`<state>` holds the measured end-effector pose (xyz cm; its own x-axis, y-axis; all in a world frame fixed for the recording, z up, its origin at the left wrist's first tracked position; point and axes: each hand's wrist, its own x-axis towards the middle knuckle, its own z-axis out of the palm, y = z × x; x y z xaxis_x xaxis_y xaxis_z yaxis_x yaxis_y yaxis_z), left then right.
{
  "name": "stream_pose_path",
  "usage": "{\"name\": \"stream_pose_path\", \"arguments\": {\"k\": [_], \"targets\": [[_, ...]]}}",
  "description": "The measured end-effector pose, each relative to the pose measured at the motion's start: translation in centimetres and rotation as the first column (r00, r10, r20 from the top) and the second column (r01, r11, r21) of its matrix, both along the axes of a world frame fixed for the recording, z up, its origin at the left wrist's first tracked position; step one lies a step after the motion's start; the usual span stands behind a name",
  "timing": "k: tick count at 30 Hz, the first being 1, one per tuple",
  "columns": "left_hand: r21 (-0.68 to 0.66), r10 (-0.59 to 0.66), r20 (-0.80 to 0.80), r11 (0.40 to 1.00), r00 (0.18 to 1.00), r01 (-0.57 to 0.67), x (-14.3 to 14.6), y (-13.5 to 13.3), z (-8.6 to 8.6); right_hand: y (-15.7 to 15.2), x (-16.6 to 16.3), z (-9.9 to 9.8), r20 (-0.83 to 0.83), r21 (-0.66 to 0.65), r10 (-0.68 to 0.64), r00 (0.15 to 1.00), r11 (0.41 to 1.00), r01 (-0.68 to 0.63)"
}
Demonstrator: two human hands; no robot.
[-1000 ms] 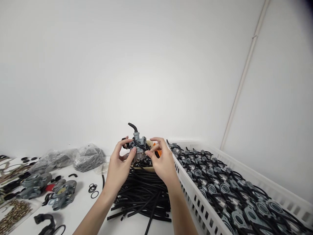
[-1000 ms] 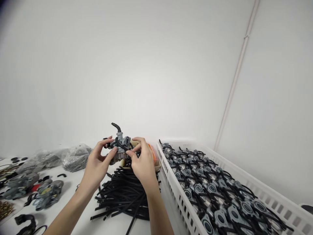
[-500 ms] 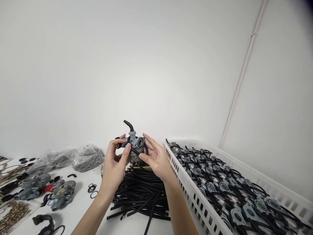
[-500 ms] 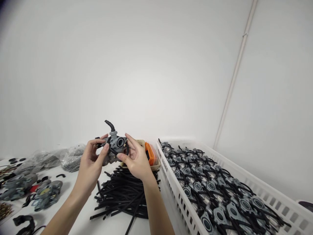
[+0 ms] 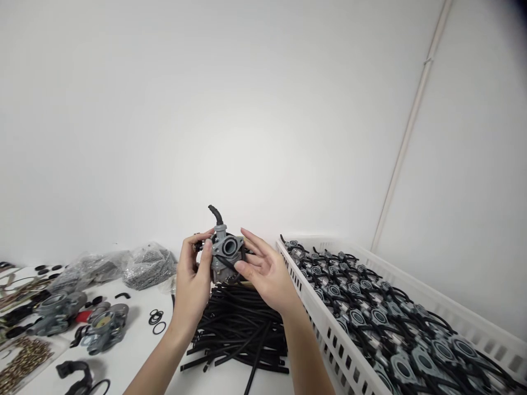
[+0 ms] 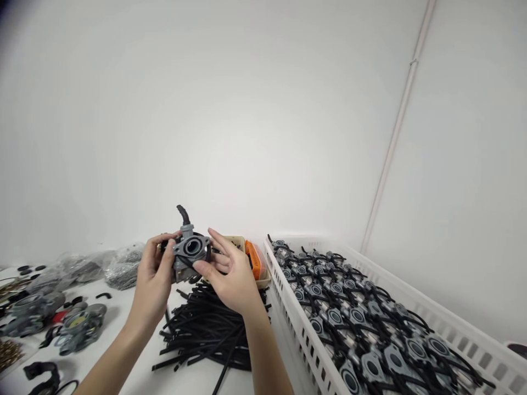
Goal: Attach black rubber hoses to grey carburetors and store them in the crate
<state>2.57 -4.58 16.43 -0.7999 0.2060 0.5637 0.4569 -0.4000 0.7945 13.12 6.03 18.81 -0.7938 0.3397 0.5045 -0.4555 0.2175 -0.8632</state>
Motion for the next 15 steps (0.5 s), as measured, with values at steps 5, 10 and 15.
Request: {"name": "stream_pose_path", "arguments": {"k": [5, 10, 15], "targets": [[0.032, -0.198, 0.13, 0.98, 0.971, 0.196, -0.1, 0.3, -0.1, 0.5, 1.0, 0.7, -0.012, 0.086, -0.172, 0.985, 0.981, 0.173], [-0.021, -0.359, 0.151, 0.93, 0.921, 0.366, 0.6, 0.4, 0.0, 1.7, -0.5, 0.3, -0.089, -0.093, -0.234, 0.968, 0.97, 0.226], [-0.118, -0.495, 0.12, 0.853, 0.86, 0.508, 1.0, 0.3, -0.1, 2.0, -0.9, 0.3, -0.118, -0.322, -0.063, 0.991, 0.947, 0.022]]}}
